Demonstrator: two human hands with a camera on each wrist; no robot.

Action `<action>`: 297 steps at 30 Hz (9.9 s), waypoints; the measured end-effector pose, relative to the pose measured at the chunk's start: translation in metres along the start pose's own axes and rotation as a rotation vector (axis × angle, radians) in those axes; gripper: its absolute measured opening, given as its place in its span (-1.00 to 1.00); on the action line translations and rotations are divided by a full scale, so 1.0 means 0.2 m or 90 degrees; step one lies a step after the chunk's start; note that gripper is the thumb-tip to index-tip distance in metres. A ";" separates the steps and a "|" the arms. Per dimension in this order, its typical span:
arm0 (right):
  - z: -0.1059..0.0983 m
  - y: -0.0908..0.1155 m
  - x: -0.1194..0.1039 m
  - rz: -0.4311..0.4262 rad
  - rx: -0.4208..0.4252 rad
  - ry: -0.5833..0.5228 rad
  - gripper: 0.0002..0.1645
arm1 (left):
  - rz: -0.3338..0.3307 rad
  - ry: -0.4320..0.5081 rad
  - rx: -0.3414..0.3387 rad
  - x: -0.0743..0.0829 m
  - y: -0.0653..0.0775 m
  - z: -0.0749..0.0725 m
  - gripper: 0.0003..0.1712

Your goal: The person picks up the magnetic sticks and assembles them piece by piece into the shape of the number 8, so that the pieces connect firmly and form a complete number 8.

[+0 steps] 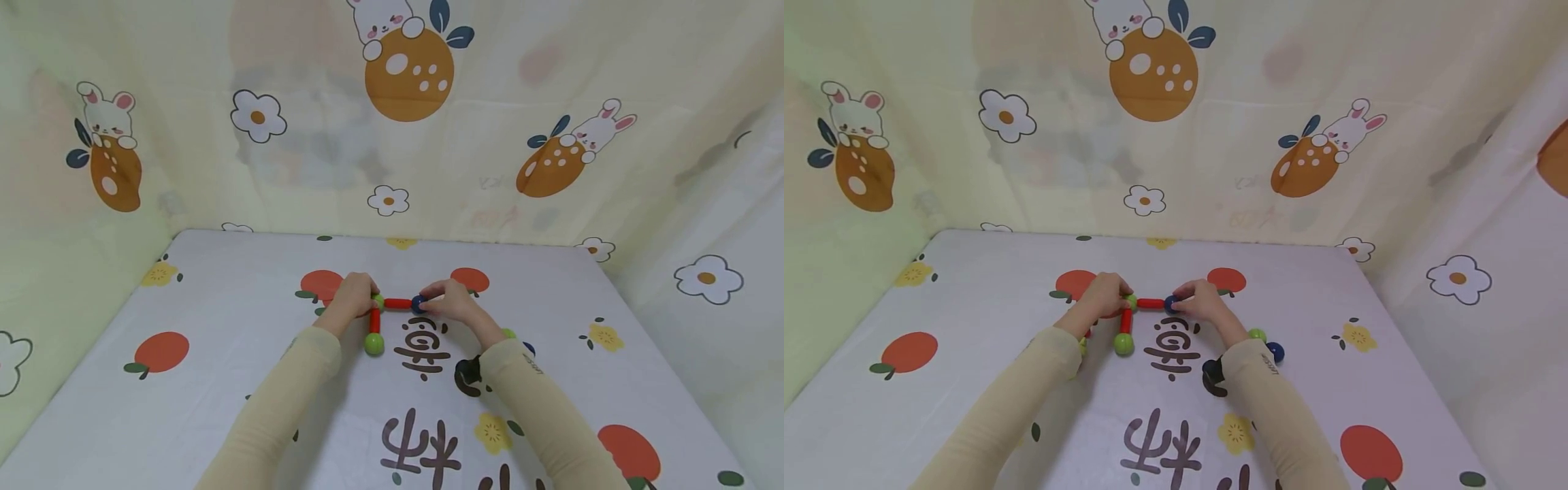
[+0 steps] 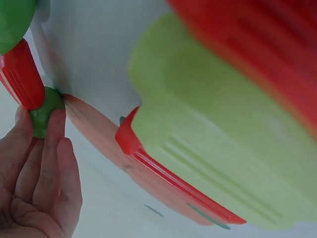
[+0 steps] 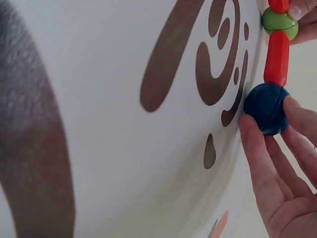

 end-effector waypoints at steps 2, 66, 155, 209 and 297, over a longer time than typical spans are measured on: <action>0.00 0.00 0.00 0.005 0.001 0.008 -0.64 | 0.000 0.006 -0.003 0.00 -0.01 0.00 -0.68; 0.01 -0.07 0.03 0.057 0.014 0.024 -0.64 | 0.135 0.010 -0.116 -0.35 0.30 -0.04 -0.77; 0.00 -0.06 0.00 0.027 0.019 0.046 -0.68 | 0.213 0.041 -0.045 0.16 0.28 0.13 -0.74; -0.28 0.37 0.05 -0.158 -0.035 0.081 -0.53 | 0.231 0.051 -0.018 0.13 0.29 0.09 -0.67; 0.12 0.26 0.06 -0.053 -0.039 -0.049 -0.65 | 0.243 0.028 -0.029 0.14 0.28 0.09 -0.67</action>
Point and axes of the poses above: each hand's wrist, its own y-axis away from the middle knuckle, its own z-axis out of the palm, x = y × z, the point moved 10 cm from there along -y, towards the middle knuckle, and after that the axes turned 4 degrees about -y, right-handed, at the moved point
